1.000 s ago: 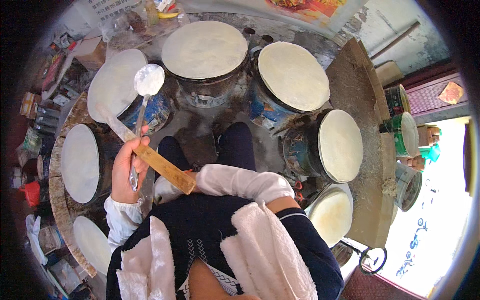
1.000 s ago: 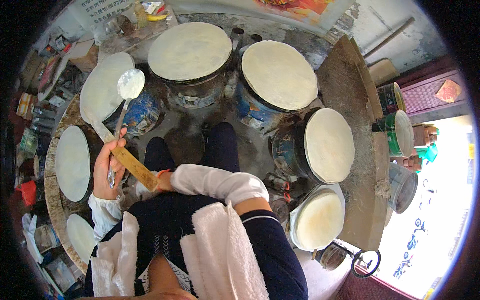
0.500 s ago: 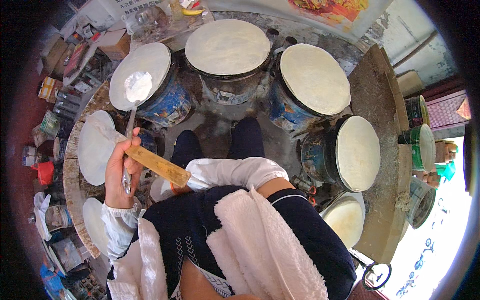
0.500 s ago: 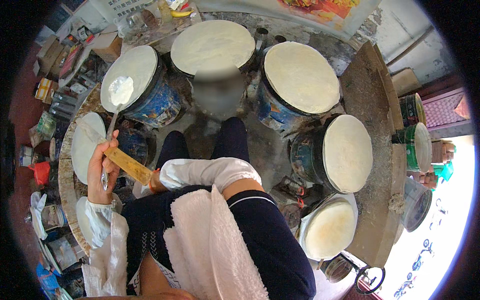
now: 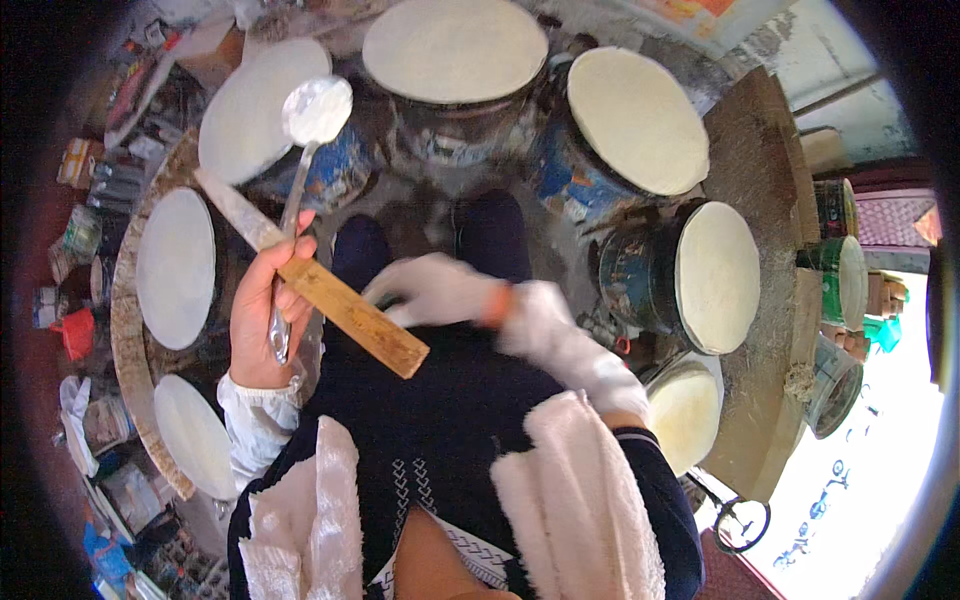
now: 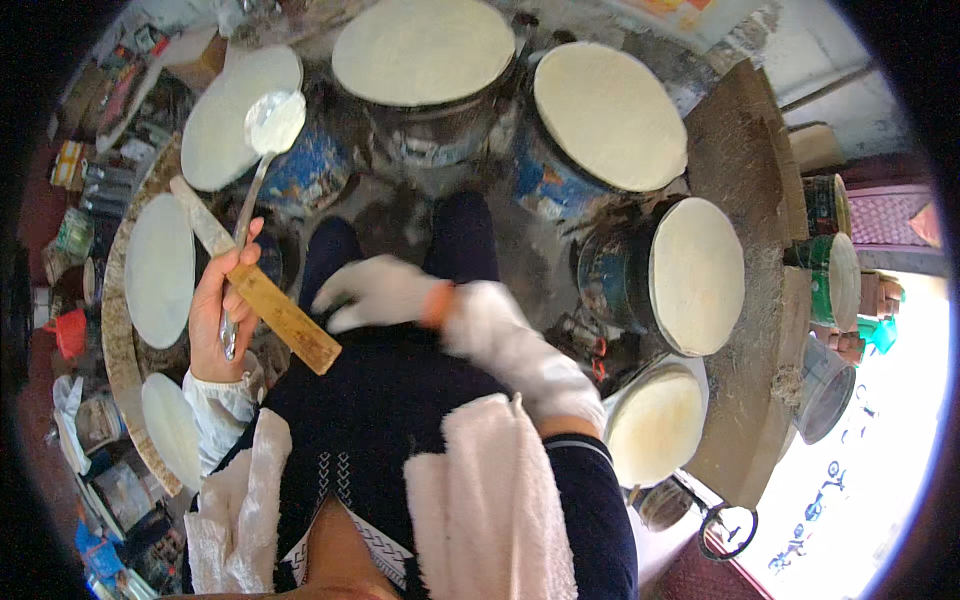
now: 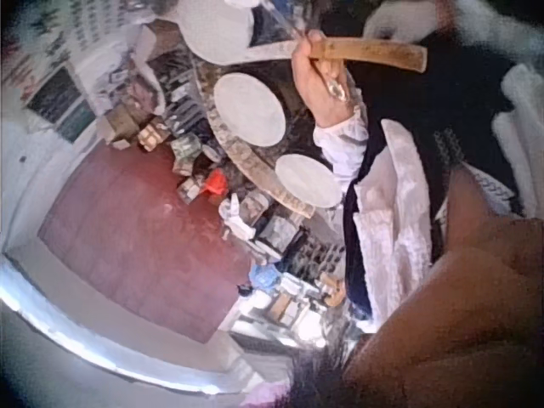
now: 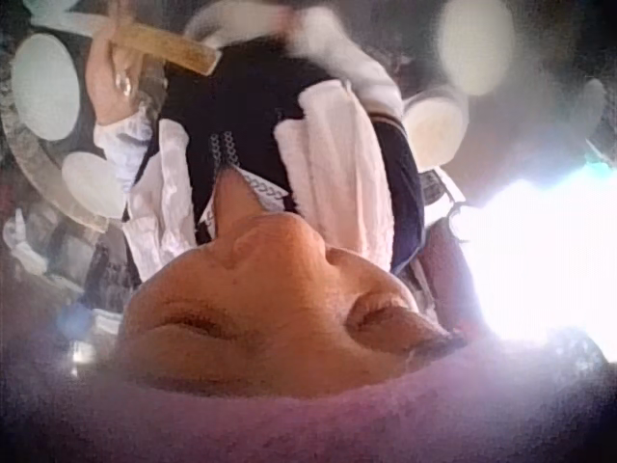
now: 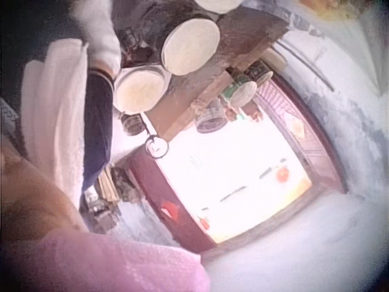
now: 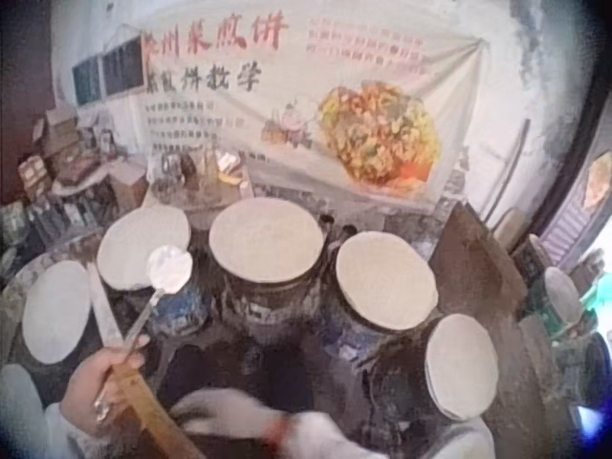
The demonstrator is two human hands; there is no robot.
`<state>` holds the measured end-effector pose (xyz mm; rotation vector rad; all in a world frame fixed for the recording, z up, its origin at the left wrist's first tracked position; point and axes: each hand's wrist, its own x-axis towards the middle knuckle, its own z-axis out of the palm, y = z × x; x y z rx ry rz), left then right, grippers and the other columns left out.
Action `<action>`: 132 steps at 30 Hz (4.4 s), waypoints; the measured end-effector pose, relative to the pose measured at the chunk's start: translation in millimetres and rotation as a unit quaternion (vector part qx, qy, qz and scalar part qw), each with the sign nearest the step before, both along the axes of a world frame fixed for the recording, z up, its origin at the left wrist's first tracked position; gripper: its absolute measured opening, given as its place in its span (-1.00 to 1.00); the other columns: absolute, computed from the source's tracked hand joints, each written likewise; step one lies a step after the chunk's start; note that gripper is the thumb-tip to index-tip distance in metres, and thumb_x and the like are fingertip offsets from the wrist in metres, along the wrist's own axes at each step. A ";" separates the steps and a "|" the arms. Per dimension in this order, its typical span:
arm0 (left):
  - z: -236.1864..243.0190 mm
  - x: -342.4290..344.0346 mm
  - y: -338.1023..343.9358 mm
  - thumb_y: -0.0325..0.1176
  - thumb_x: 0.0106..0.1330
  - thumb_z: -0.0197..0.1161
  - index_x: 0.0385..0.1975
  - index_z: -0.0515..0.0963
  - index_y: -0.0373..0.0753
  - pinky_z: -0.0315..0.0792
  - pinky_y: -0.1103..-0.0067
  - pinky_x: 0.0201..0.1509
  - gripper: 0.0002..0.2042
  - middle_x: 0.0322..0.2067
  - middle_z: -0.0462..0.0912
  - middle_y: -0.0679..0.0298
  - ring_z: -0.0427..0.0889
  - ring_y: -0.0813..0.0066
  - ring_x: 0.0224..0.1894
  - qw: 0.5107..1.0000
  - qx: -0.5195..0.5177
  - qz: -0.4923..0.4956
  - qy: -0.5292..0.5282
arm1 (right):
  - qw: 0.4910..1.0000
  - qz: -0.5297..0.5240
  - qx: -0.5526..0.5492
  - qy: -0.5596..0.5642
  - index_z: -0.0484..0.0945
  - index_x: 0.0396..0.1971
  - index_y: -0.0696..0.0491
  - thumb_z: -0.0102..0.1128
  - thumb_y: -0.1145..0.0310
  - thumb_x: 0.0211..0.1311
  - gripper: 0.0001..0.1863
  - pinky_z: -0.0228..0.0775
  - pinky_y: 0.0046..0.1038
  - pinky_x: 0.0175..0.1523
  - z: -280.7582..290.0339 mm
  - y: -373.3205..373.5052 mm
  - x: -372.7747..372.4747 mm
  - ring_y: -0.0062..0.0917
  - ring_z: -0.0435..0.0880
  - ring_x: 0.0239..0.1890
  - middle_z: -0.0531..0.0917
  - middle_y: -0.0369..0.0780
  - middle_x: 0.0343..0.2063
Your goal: The person ladles batter onto multiple hot circular griddles and uses a wooden spreader to create thin, round crepes. They flip the crepes with a ladle and remove finished ones to a stack, repeating the process across several griddles.
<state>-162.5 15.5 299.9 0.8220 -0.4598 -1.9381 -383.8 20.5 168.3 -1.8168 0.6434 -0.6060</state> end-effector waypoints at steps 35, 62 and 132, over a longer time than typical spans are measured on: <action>-18.5 -5.5 -41.3 -0.40 0.47 0.04 0.28 0.29 -0.46 0.26 0.79 -0.58 -0.57 -0.22 0.58 0.24 0.31 0.78 -0.64 0.998 0.034 -0.043 -0.002 | 0.847 -0.419 0.130 0.299 0.66 -0.19 0.03 0.31 0.27 0.21 -0.78 0.56 -0.31 -0.07 -76.1 155.9 -86.9 -0.26 0.72 -0.19 0.72 -0.16 -0.25; -44.8 -28.8 -54.0 -0.42 0.43 0.07 0.27 0.32 -0.42 0.23 0.78 -0.59 -0.56 -0.23 0.59 0.26 0.36 0.80 -0.62 0.989 0.022 -0.142 -0.027 | 0.707 -0.618 0.340 -0.049 0.67 -0.06 0.13 0.20 0.24 0.40 -0.70 0.41 -0.61 -0.29 -72.6 86.4 -114.3 -0.73 0.56 -0.41 0.68 -0.36 -0.39; -81.7 -265.1 -78.5 -0.38 0.49 0.08 0.25 0.35 -0.34 0.26 0.88 -0.67 -0.61 -0.28 0.65 0.37 0.36 0.88 -0.71 0.938 0.039 -0.340 -0.053 | 0.088 -0.743 0.316 0.583 0.59 -0.09 0.04 0.23 0.15 0.29 -0.68 0.56 -0.34 -0.05 -156.8 627.0 -415.1 -0.25 0.70 -0.03 0.71 -0.11 -0.08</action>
